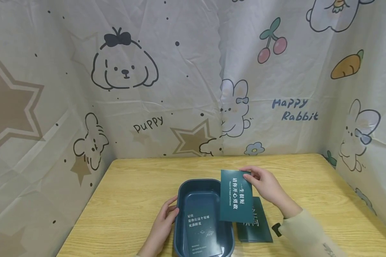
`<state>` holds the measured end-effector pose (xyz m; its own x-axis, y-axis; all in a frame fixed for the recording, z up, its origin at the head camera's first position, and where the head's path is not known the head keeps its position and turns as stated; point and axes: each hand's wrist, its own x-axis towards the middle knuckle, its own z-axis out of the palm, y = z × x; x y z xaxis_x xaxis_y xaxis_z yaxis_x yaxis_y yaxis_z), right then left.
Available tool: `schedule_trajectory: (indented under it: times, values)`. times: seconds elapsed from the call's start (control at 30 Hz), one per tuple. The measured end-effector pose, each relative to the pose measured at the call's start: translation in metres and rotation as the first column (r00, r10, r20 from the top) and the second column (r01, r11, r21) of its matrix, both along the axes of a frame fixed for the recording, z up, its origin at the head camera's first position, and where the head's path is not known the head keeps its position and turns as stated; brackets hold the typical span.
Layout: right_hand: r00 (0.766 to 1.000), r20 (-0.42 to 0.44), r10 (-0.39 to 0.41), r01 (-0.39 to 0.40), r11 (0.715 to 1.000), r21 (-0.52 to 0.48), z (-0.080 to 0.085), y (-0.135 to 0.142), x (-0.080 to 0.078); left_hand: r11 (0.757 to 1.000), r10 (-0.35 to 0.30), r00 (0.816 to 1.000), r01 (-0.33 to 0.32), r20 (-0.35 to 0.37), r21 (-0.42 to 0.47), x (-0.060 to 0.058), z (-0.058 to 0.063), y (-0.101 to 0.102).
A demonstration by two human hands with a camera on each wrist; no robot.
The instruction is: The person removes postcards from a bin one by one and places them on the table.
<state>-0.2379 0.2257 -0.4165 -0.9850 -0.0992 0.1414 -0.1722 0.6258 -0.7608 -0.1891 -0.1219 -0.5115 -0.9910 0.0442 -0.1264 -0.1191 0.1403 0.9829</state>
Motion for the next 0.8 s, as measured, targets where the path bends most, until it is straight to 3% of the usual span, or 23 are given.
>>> schedule_trajectory:
  times: [0.37,0.8]
  values:
    - [1.0,0.028,0.013,-0.014,1.0,0.023,-0.006,0.027,0.002,1.0,0.004,1.0,-0.004,0.002,0.004,0.001,0.0,0.0]
    - [0.989,0.145,0.023,-0.036,0.996,0.086,-0.039,0.036,0.004,1.0,-0.001,1.0,0.001,-0.003,0.008,0.001,0.001,0.0]
